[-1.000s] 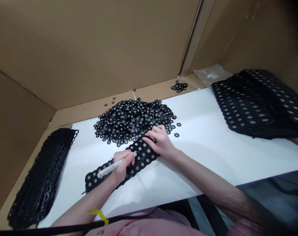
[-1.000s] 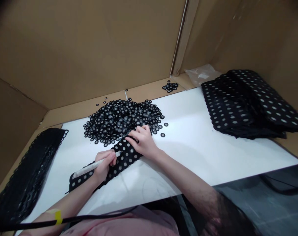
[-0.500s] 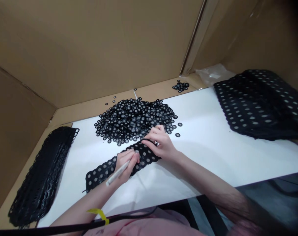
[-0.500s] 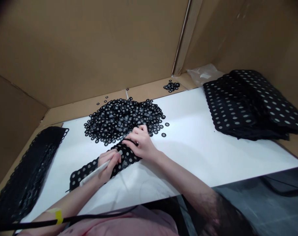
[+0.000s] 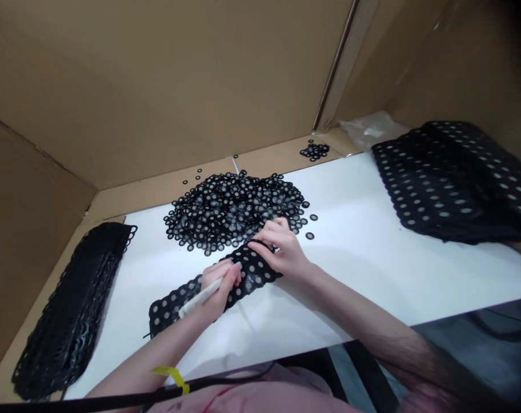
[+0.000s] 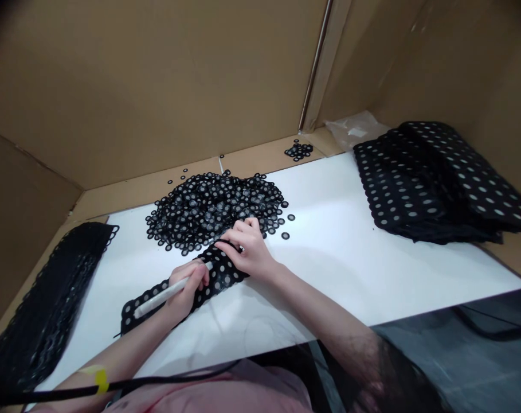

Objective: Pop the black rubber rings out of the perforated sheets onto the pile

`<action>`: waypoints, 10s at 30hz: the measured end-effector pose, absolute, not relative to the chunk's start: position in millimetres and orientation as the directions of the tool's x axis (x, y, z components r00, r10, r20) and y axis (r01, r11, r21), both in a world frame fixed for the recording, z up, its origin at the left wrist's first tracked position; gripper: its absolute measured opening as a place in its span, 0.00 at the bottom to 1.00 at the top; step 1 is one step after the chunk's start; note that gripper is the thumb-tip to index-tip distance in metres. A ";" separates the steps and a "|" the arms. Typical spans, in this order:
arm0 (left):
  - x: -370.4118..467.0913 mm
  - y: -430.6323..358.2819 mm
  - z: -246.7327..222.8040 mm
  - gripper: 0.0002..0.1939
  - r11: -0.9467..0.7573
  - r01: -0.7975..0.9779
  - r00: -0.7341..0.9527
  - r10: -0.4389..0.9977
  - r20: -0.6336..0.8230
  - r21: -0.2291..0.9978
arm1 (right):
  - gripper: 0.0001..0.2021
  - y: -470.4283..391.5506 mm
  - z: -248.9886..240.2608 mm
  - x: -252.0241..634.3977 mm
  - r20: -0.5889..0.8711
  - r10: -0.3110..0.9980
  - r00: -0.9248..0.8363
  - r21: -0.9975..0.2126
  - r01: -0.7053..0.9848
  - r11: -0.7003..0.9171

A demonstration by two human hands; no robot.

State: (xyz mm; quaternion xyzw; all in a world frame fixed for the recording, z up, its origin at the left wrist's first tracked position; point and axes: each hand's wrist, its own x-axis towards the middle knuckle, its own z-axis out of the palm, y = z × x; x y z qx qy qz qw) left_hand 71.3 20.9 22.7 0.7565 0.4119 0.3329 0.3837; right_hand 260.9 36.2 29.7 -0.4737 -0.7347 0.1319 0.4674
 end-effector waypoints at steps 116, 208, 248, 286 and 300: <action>77.0 52.9 16.5 0.23 -0.114 0.328 0.400 0.916 -0.028 0.938 | 0.09 52.9 13.9 288.5 0.310 0.939 -0.150 -0.576 0.756 0.311; 88.6 34.5 26.5 0.23 -0.294 0.394 0.621 0.783 -0.017 0.871 | 0.14 45.4 28.7 292.7 0.271 0.946 -0.176 -0.554 0.775 0.303; 86.9 33.9 12.5 0.22 -0.595 0.282 0.844 0.527 0.100 0.753 | 0.13 40.4 43.7 277.1 0.366 0.924 -0.113 -0.599 0.731 0.327; 88.3 32.1 30.2 0.21 -0.494 0.272 0.848 0.528 0.037 0.826 | 0.09 35.5 49.6 287.1 0.403 0.908 -0.112 -0.705 0.595 0.386; 76.3 31.5 16.3 0.25 -0.193 0.064 0.531 0.838 0.130 0.979 | 0.12 47.2 36.4 306.9 0.319 0.939 -0.130 -0.609 0.730 0.309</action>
